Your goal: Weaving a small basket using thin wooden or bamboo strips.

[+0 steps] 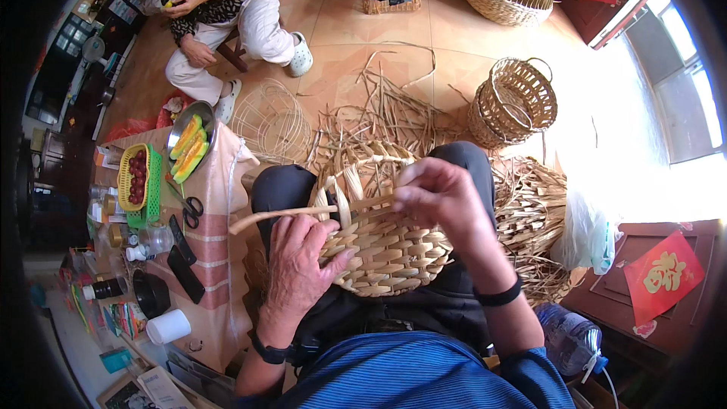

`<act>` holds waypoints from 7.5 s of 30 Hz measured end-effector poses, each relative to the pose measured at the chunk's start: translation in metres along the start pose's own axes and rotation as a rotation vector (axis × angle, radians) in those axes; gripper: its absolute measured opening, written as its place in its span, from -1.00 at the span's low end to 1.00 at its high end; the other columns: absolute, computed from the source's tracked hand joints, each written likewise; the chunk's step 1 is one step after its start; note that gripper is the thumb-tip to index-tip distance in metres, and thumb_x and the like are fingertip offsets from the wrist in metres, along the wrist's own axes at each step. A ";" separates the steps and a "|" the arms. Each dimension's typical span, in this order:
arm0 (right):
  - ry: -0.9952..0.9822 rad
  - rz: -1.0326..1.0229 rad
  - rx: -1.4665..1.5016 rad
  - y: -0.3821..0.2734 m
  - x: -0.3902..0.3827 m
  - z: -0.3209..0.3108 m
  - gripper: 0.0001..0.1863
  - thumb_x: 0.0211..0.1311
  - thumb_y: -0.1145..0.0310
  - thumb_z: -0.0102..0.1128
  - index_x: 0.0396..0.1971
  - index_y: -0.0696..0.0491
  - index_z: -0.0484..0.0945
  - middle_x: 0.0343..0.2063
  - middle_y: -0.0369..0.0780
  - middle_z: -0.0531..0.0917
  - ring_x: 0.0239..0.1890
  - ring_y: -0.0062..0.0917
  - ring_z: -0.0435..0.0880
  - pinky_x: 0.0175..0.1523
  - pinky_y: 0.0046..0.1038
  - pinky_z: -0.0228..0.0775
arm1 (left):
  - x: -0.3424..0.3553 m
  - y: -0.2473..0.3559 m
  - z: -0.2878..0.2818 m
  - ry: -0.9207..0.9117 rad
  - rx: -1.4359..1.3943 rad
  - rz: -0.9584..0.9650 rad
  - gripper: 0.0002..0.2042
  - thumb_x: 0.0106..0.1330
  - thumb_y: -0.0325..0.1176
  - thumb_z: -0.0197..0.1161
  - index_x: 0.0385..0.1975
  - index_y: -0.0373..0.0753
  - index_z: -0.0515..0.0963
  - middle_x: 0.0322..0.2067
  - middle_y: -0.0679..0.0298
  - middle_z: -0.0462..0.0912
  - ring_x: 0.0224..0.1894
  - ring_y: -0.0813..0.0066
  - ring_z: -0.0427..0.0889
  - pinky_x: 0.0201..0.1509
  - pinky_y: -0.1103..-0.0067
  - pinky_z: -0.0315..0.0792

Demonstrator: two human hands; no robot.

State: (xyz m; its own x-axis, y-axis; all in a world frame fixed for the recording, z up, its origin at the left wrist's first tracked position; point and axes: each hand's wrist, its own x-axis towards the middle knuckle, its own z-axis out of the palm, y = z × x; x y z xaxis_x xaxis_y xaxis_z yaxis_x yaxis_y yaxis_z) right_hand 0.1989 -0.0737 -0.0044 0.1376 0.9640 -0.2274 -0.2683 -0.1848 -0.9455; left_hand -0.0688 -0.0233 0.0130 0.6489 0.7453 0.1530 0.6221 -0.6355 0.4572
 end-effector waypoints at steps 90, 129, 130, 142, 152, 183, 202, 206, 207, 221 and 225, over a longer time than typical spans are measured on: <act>0.497 0.761 -1.370 0.333 -0.143 -0.333 -0.73 0.29 0.20 0.26 -0.32 0.04 0.85 -0.34 -0.02 0.86 -0.26 -0.14 0.90 -0.20 -0.17 0.71 | 0.016 -0.146 0.020 0.213 -0.761 -0.609 -0.74 0.70 -0.19 0.15 0.05 -0.29 0.57 -0.11 0.29 0.65 -0.02 0.55 0.59 0.20 0.58 0.45; 0.035 -0.356 -0.742 -0.026 -0.039 0.014 -0.76 0.33 0.63 0.27 -0.03 0.17 0.60 -0.25 0.01 0.71 -0.23 0.01 0.76 -0.17 -0.16 0.59 | 0.032 0.000 0.003 -0.071 -0.021 -0.024 -0.62 0.30 -0.65 0.37 0.10 -0.23 0.56 -0.12 0.08 0.78 -0.02 0.04 0.75 0.13 0.22 0.57; 0.040 -0.402 -0.781 -0.021 -0.034 0.016 -0.76 0.34 0.62 0.27 -0.02 0.18 0.60 -0.25 0.02 0.71 -0.22 0.02 0.76 -0.16 -0.14 0.59 | 0.034 0.002 0.003 -0.130 -0.021 -0.061 -0.65 0.32 -0.65 0.35 0.07 -0.23 0.54 -0.14 0.07 0.80 -0.04 0.00 0.78 0.10 0.21 0.58; 0.000 -0.440 -1.181 -0.009 -0.026 0.018 -0.81 0.24 0.40 0.48 -0.24 0.07 0.62 -0.34 -0.14 0.63 -0.28 -0.12 0.74 -0.21 -0.15 0.61 | 0.046 -0.009 -0.004 -0.167 -0.281 -0.104 -0.73 0.35 -0.62 0.37 0.00 -0.21 0.60 -0.26 0.06 0.80 -0.15 0.03 0.83 -0.06 0.28 0.67; 0.287 -0.383 -1.149 -0.018 0.002 -0.011 -0.85 0.12 0.54 0.52 -0.33 0.10 0.69 -0.44 -0.15 0.63 -0.35 -0.14 0.71 -0.25 -0.16 0.55 | 0.048 -0.002 -0.001 -0.130 -0.187 -0.014 -0.78 0.34 -0.50 0.44 -0.04 -0.20 0.73 -0.21 0.16 0.78 -0.12 0.10 0.79 0.00 0.32 0.64; 0.235 -0.223 -0.786 -0.033 0.035 0.058 -0.88 0.43 0.43 0.45 -0.20 0.17 0.70 -0.57 -0.23 0.59 -0.56 -0.74 0.46 -0.47 -0.44 0.32 | 0.010 0.040 0.052 -0.024 0.353 -0.066 -0.28 0.24 -0.01 0.52 0.32 -0.28 0.49 -0.10 0.13 0.53 0.00 0.20 0.52 0.22 0.23 0.29; 0.048 -0.484 -1.168 -0.001 0.006 0.051 -0.74 0.28 0.46 0.34 -0.07 0.09 0.53 -0.30 -0.01 0.71 -0.27 0.04 0.73 -0.20 -0.02 0.56 | 0.012 0.039 0.032 0.048 0.094 0.109 -0.84 0.32 -0.33 0.36 -0.16 -0.19 0.68 -0.24 0.18 0.59 -0.12 0.26 0.64 0.14 0.25 0.30; 0.056 -0.447 -1.024 -0.004 -0.003 0.047 -0.69 0.31 0.56 0.27 0.04 0.11 0.54 -0.27 0.03 0.74 -0.23 0.04 0.75 -0.17 -0.04 0.58 | 0.010 0.029 0.026 0.019 -0.018 0.104 -0.67 0.23 -0.26 0.51 -0.06 -0.22 0.68 -0.22 0.19 0.61 -0.08 0.21 0.67 0.12 0.25 0.33; 0.065 -0.440 -1.021 -0.006 -0.007 0.046 -0.69 0.31 0.56 0.27 0.04 0.11 0.54 -0.27 0.03 0.74 -0.23 0.04 0.75 -0.17 -0.04 0.58 | 0.011 0.029 0.026 0.026 -0.005 0.099 -0.63 0.19 -0.23 0.57 -0.06 -0.19 0.68 -0.22 0.22 0.63 -0.11 0.22 0.68 0.12 0.24 0.34; 0.193 -0.011 0.225 0.020 -0.048 0.002 -0.87 0.42 0.60 0.42 -0.13 0.14 0.64 -0.34 -0.28 0.79 -0.28 -0.62 0.80 -0.14 -0.55 0.66 | 0.015 0.033 0.003 -0.130 0.003 0.089 -0.32 0.07 -0.34 0.67 0.28 -0.12 0.58 -0.23 0.28 0.68 -0.17 0.28 0.69 0.10 0.33 0.36; 0.236 0.053 0.422 0.026 -0.057 -0.017 -0.83 0.43 0.60 0.40 -0.09 0.16 0.61 -0.31 -0.16 0.82 -0.27 -0.54 0.85 -0.20 -0.54 0.74 | 0.020 0.016 -0.019 -0.166 -0.111 0.130 -0.48 0.19 -0.52 0.56 0.19 -0.16 0.64 -0.17 0.25 0.74 -0.12 0.20 0.73 0.05 0.35 0.53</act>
State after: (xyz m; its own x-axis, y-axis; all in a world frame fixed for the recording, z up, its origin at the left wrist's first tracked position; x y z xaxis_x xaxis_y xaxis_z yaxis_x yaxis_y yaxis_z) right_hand 0.1999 -0.1363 -0.0205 0.3132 0.8766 -0.3655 -0.6374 -0.0913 -0.7651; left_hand -0.0538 -0.0150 0.0398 0.7891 0.6097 0.0751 0.4829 -0.6912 0.5377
